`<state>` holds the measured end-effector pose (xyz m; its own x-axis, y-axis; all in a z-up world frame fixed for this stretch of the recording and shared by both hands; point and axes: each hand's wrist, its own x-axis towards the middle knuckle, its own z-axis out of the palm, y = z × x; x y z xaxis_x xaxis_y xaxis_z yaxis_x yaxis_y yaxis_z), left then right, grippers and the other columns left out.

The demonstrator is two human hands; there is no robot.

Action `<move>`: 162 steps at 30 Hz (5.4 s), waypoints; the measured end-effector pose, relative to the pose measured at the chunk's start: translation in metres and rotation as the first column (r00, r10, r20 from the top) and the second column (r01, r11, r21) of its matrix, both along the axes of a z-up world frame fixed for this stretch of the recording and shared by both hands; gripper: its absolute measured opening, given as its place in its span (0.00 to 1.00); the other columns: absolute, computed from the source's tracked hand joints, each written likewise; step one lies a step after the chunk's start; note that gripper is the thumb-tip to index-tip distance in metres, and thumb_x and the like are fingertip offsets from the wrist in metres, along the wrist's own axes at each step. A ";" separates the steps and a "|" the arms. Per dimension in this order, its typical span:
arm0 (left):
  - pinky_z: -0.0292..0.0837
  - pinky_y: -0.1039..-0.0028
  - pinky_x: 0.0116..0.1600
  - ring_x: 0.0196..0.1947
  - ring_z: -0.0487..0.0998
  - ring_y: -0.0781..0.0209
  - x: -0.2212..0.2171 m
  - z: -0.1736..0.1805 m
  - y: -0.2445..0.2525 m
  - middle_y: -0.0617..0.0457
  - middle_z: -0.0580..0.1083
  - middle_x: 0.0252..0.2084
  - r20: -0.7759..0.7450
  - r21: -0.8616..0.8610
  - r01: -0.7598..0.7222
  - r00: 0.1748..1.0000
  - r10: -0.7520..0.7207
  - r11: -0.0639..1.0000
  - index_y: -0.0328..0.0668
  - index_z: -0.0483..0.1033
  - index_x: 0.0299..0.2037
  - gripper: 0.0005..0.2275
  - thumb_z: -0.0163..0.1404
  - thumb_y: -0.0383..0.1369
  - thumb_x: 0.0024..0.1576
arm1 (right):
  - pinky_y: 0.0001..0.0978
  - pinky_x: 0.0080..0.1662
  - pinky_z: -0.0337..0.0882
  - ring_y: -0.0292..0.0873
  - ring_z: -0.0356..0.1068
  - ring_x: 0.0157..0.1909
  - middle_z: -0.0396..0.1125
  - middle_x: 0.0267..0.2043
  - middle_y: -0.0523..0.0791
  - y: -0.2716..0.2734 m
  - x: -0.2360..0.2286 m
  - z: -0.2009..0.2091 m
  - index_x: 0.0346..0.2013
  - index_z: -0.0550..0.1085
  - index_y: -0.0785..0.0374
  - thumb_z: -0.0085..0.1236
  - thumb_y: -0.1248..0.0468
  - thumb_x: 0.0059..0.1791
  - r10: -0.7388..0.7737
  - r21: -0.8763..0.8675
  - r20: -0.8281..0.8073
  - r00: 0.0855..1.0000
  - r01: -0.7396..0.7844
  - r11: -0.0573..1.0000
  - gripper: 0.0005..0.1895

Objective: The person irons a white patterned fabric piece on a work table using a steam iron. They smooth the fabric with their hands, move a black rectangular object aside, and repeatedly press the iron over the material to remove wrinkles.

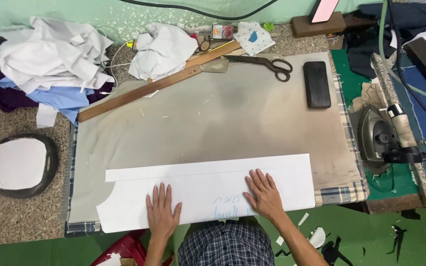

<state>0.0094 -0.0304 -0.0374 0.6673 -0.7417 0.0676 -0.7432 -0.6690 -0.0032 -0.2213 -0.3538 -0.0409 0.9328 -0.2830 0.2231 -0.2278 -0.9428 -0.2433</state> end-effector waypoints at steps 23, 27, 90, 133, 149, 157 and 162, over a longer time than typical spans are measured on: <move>0.23 0.52 0.79 0.80 0.35 0.49 -0.014 -0.008 -0.132 0.42 0.40 0.80 -0.119 -0.020 -0.073 0.990 0.070 0.997 0.38 0.44 0.75 0.31 0.27 0.50 0.66 | 0.53 0.70 0.56 0.55 0.57 0.74 0.60 0.72 0.52 -0.180 -0.131 -0.032 0.65 0.68 0.60 0.45 0.49 0.55 -0.309 -0.081 0.044 0.950 0.312 0.947 0.28; 0.38 0.43 0.77 0.77 0.51 0.40 -0.032 -0.030 -0.282 0.37 0.54 0.76 -0.026 -0.245 0.213 0.974 -0.226 0.946 0.34 0.55 0.73 0.29 0.36 0.46 0.65 | 0.49 0.74 0.52 0.51 0.55 0.76 0.58 0.73 0.52 -0.220 -0.164 -0.016 0.68 0.66 0.62 0.41 0.48 0.56 -0.407 -0.070 -0.040 0.912 0.404 0.912 0.30; 0.69 0.52 0.70 0.51 0.78 0.39 -0.168 -0.018 -0.230 0.35 0.76 0.50 0.051 -0.719 0.095 0.995 -0.084 0.689 0.46 0.76 0.57 0.12 0.46 0.28 0.66 | 0.60 0.26 0.66 0.67 0.69 0.24 0.70 0.21 0.54 0.130 0.244 0.119 0.42 0.65 0.64 0.43 0.40 0.56 0.681 0.145 -0.422 0.599 -0.697 0.703 0.28; 0.33 0.48 0.78 0.78 0.49 0.42 0.078 0.012 0.111 0.35 0.54 0.76 -0.200 -0.363 -0.568 0.822 0.534 0.739 0.28 0.57 0.71 0.38 0.42 0.57 0.62 | 0.57 0.41 0.78 0.63 0.78 0.39 0.74 0.32 0.56 0.255 0.433 0.127 0.44 0.65 0.64 0.36 0.37 0.56 0.397 0.064 -0.550 0.735 -0.437 0.897 0.30; 0.47 0.45 0.74 0.73 0.60 0.39 0.084 0.003 0.106 0.33 0.62 0.71 0.045 -0.358 -0.502 0.833 0.552 0.787 0.29 0.62 0.69 0.38 0.44 0.56 0.57 | 0.57 0.44 0.78 0.64 0.78 0.42 0.75 0.36 0.59 0.266 0.439 0.118 0.44 0.64 0.64 0.45 0.40 0.55 0.134 0.252 -0.472 0.872 -0.013 0.968 0.27; 0.31 0.41 0.77 0.78 0.42 0.33 0.102 0.025 0.083 0.29 0.47 0.77 -0.193 -0.255 -0.317 0.942 0.274 0.913 0.26 0.45 0.75 0.38 0.40 0.52 0.64 | 0.57 0.42 0.74 0.65 0.77 0.41 0.75 0.37 0.57 0.213 0.335 0.138 0.43 0.65 0.63 0.40 0.42 0.57 -0.090 0.341 -0.519 0.850 0.303 0.890 0.25; 0.27 0.42 0.77 0.79 0.41 0.37 0.140 0.019 0.053 0.33 0.47 0.78 -0.279 -0.144 -0.130 0.956 0.086 0.981 0.29 0.48 0.75 0.38 0.39 0.54 0.64 | 0.52 0.45 0.78 0.61 0.79 0.42 0.75 0.36 0.58 0.162 0.289 0.149 0.43 0.66 0.62 0.41 0.42 0.56 -0.170 0.303 -0.541 0.824 0.380 0.874 0.24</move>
<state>0.1492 0.0221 -0.0183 0.7522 -0.6587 -0.0151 -0.6249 -0.7205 0.3008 0.0673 -0.1923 0.1079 0.7548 -0.5078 -0.4152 -0.6482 -0.6743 -0.3538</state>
